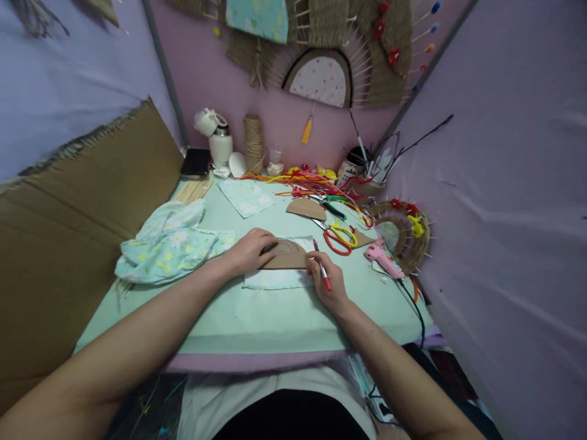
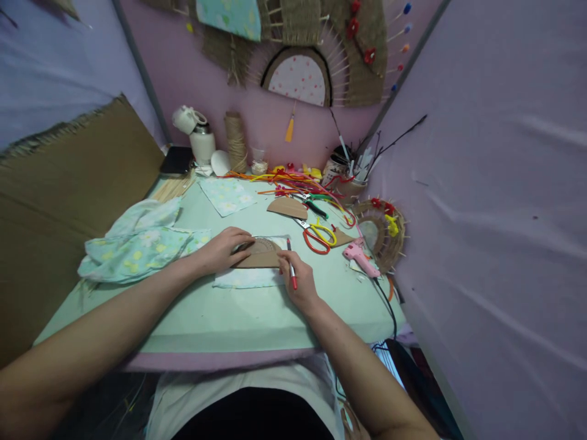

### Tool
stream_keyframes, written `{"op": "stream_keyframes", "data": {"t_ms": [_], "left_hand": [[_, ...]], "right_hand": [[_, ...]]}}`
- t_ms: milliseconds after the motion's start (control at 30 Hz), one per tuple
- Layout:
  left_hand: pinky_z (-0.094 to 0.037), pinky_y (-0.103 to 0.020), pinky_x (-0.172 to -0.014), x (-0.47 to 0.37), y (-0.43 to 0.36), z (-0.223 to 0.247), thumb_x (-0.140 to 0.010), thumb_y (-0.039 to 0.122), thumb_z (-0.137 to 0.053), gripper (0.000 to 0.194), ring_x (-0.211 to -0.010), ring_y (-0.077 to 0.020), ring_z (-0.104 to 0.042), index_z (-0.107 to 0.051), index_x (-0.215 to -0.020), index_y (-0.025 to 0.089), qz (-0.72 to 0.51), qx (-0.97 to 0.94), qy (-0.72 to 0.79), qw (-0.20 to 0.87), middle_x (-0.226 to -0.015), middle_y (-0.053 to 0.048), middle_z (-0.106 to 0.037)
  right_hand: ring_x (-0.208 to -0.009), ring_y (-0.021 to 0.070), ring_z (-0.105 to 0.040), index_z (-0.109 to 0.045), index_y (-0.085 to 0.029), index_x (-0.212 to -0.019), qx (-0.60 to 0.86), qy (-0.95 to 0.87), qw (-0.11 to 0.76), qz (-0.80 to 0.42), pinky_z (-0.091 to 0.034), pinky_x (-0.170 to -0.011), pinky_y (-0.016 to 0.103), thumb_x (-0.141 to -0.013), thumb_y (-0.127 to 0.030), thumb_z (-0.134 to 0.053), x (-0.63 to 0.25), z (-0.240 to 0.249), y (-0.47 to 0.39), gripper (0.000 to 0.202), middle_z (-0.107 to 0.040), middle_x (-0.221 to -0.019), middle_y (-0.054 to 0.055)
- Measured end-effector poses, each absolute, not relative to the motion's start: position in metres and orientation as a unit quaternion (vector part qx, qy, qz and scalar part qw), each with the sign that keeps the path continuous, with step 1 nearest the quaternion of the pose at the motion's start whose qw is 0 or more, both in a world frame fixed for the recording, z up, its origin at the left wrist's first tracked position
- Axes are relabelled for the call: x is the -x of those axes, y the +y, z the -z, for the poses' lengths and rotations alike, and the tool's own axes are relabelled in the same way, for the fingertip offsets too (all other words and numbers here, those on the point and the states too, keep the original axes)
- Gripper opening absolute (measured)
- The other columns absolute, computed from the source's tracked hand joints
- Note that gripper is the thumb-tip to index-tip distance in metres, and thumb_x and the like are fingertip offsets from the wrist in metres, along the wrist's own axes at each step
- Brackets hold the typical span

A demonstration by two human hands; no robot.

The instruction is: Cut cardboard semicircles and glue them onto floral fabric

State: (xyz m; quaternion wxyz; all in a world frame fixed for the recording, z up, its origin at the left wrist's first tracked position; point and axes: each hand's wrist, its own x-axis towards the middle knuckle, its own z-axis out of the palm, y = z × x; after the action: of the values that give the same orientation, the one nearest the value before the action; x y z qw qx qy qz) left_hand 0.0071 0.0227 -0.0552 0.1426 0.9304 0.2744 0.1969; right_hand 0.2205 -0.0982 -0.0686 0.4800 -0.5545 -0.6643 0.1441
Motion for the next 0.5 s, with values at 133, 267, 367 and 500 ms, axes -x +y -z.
{"op": "stream_keyframes", "data": {"t_ms": [133,267,367,500], "left_hand": [[-0.045,-0.041,-0.092,-0.006,0.019,0.049,-0.084,0.04,-0.058,0.04,-0.101,-0.0275,-0.054,-0.063,-0.116,0.016,-0.177,-0.927,0.313,0.108,-0.104,-0.013,-0.062],[-0.046,-0.043,-0.089,-0.007,0.013,0.039,-0.082,0.05,-0.059,0.05,-0.098,-0.0289,-0.053,-0.062,-0.116,0.014,-0.139,-0.926,0.339,0.091,-0.099,-0.014,-0.06],[-0.045,-0.042,-0.094,-0.008,0.011,0.035,-0.087,0.041,-0.053,0.042,-0.106,-0.0277,-0.053,-0.061,-0.117,0.012,-0.155,-0.932,0.312,0.101,-0.112,-0.016,-0.06],[-0.039,-0.038,-0.106,-0.011,0.009,0.04,-0.091,0.022,-0.042,0.035,-0.125,-0.0232,-0.048,-0.061,-0.119,0.015,-0.14,-0.956,0.221,0.131,-0.134,-0.012,-0.055]], "right_hand": [[-0.056,0.0127,-0.056,-0.059,-0.019,-0.098,0.562,-0.664,0.472,-0.147,-0.045,-0.057,0.024,-0.096,-0.031,-0.043,-0.219,0.067,-0.098,0.02,-0.058,-0.065,-0.002],[-0.058,0.0121,-0.056,-0.059,-0.019,-0.095,0.572,-0.662,0.459,-0.153,-0.044,-0.059,0.023,-0.096,-0.032,-0.044,-0.219,0.067,-0.097,0.019,-0.06,-0.067,-0.002],[-0.058,0.0119,-0.056,-0.059,-0.019,-0.095,0.572,-0.662,0.458,-0.159,-0.044,-0.059,0.023,-0.096,-0.031,-0.045,-0.219,0.067,-0.096,0.018,-0.06,-0.068,-0.002],[-0.06,0.0127,-0.057,-0.058,-0.02,-0.095,0.568,-0.665,0.455,-0.169,-0.045,-0.061,0.023,-0.096,-0.031,-0.044,-0.219,0.067,-0.096,0.018,-0.06,-0.068,-0.002]]}}
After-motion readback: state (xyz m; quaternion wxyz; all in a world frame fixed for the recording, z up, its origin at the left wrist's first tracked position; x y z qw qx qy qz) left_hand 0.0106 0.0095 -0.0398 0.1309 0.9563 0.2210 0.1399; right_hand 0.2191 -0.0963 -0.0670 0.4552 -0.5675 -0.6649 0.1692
